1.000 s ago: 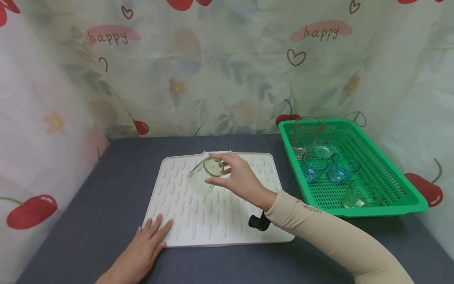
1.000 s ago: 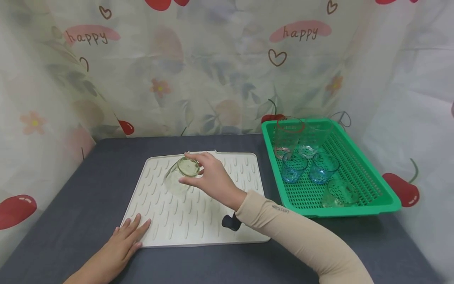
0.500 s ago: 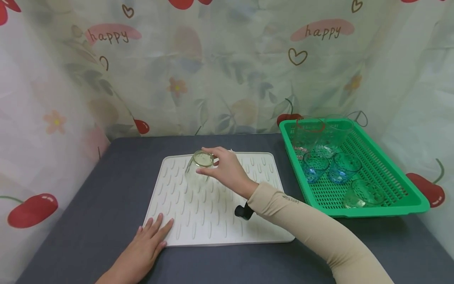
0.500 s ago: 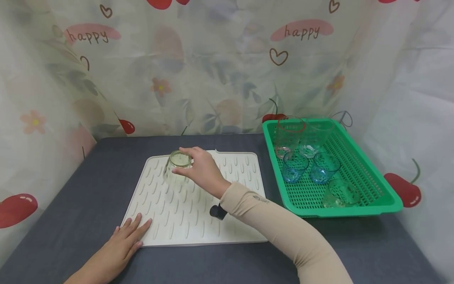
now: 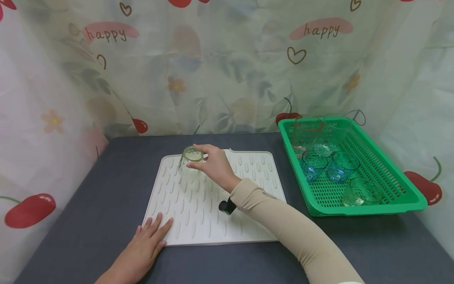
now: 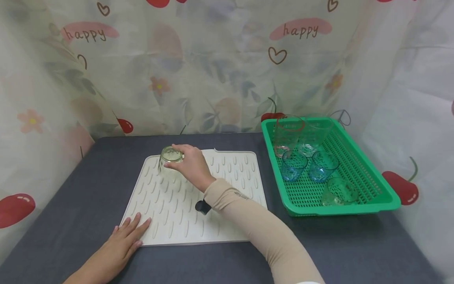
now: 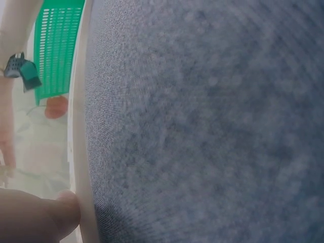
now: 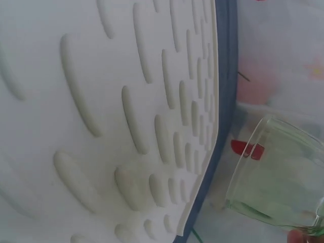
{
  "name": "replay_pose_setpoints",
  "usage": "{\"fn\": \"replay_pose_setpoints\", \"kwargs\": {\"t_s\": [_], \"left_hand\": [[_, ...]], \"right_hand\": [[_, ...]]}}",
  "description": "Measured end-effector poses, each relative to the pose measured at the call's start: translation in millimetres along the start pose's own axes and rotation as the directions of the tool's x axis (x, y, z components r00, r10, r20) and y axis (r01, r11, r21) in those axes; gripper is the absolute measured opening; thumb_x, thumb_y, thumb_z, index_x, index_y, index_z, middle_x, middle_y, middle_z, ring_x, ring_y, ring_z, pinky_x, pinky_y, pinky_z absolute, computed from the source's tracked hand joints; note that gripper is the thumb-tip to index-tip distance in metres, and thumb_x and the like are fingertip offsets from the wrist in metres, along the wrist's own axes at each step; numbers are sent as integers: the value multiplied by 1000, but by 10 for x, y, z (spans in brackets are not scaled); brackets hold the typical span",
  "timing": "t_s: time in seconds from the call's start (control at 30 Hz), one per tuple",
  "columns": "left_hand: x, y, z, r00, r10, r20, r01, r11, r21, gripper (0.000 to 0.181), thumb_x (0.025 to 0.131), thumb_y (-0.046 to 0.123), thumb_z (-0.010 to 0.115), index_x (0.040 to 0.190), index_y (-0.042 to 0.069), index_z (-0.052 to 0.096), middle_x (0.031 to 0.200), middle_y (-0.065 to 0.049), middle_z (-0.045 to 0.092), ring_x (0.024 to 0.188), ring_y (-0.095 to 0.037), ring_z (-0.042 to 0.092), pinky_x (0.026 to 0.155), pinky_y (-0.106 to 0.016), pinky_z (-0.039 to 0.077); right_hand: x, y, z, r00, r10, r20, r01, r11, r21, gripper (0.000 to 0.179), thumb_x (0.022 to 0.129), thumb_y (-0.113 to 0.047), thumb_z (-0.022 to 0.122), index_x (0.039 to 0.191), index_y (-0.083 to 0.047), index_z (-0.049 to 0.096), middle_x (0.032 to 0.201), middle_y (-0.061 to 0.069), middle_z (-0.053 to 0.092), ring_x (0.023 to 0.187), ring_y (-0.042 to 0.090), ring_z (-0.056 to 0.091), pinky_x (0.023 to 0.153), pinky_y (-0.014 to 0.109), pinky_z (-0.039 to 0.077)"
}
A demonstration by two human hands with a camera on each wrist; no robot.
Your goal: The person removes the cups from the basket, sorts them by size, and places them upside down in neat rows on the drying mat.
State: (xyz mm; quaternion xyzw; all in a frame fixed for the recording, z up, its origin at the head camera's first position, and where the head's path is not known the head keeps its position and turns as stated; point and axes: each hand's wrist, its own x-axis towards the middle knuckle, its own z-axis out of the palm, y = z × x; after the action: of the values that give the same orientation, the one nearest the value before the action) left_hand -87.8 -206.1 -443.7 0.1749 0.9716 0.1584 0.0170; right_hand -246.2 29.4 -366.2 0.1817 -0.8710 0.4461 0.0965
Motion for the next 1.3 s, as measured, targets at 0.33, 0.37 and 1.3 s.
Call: {"fn": "replay_pose_setpoints", "kwargs": {"t_s": [0.33, 0.37, 1.3], "left_hand": [[-3, -23, 5, 1000, 12, -15, -12, 1000, 26, 49, 95, 24, 60, 143, 17, 50, 150, -21, 40, 136, -48, 35, 105, -67, 29], [-6, -27, 3, 1000, 10, -13, -9, 1000, 30, 50, 95, 23, 60, 143, 17, 50, 149, -21, 40, 136, -49, 35, 105, -67, 29], [77, -24, -9, 982, -63, 176, 64, 998, 1, 54, 97, 31, 55, 148, 22, 41, 156, -19, 30, 141, -49, 25, 108, -69, 22]], "right_hand": [[132, 62, 283, 999, 43, -29, -42, 999, 35, 62, 77, -27, 82, 133, -15, 60, 137, 2, 59, 118, 18, 60, 88, 23, 52], [139, 59, 316, 999, 46, -27, -45, 998, 41, 62, 76, -26, 82, 133, -14, 60, 137, 2, 58, 118, 18, 60, 89, 24, 52], [257, 145, 509, 991, 126, 36, -121, 987, -109, 62, 77, -29, 82, 133, -14, 60, 135, 3, 60, 130, 19, 52, 110, 29, 38]]}}
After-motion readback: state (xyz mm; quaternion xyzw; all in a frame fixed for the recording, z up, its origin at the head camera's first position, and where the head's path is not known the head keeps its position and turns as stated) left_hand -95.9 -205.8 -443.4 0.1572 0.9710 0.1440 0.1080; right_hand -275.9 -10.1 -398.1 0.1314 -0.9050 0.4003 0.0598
